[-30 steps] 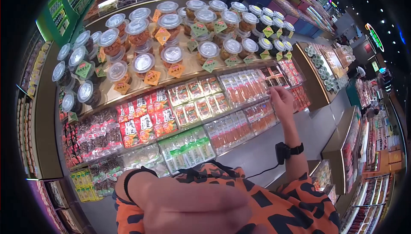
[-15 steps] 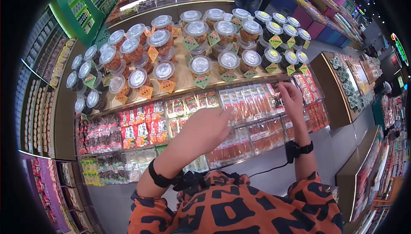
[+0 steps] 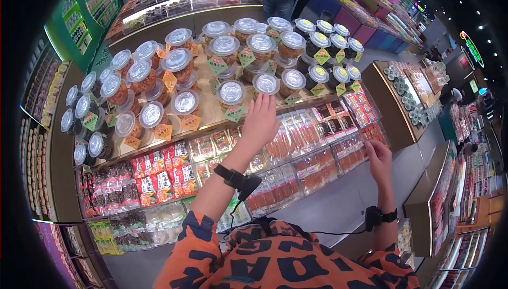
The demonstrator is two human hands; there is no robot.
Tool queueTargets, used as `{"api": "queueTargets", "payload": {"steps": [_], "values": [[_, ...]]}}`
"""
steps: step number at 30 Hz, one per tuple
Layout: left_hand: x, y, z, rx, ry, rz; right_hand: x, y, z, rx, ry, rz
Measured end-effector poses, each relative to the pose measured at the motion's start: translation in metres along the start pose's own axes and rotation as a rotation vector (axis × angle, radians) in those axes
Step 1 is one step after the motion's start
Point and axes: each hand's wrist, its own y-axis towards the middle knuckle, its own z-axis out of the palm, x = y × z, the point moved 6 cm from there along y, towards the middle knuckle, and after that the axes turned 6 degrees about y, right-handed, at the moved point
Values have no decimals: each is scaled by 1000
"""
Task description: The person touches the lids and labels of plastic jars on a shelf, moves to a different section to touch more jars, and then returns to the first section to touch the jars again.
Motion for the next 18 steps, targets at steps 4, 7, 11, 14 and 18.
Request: {"api": "queueTargets", "payload": {"steps": [4, 7, 11, 14, 18], "values": [[3, 29, 22, -23, 38, -52, 15, 16, -26, -47, -59, -42], [2, 40, 33, -70, 71, -90, 31, 53, -18, 13, -94, -97], [6, 51, 43, -87, 125, -165, 58, 138, 25, 150, -209, -253], [7, 53, 52, -83, 188, -226, 85, 211, 77, 275, -263, -462], [4, 66, 47, -28, 238, -292, 97, 294, 145, 447, -293, -600]]}}
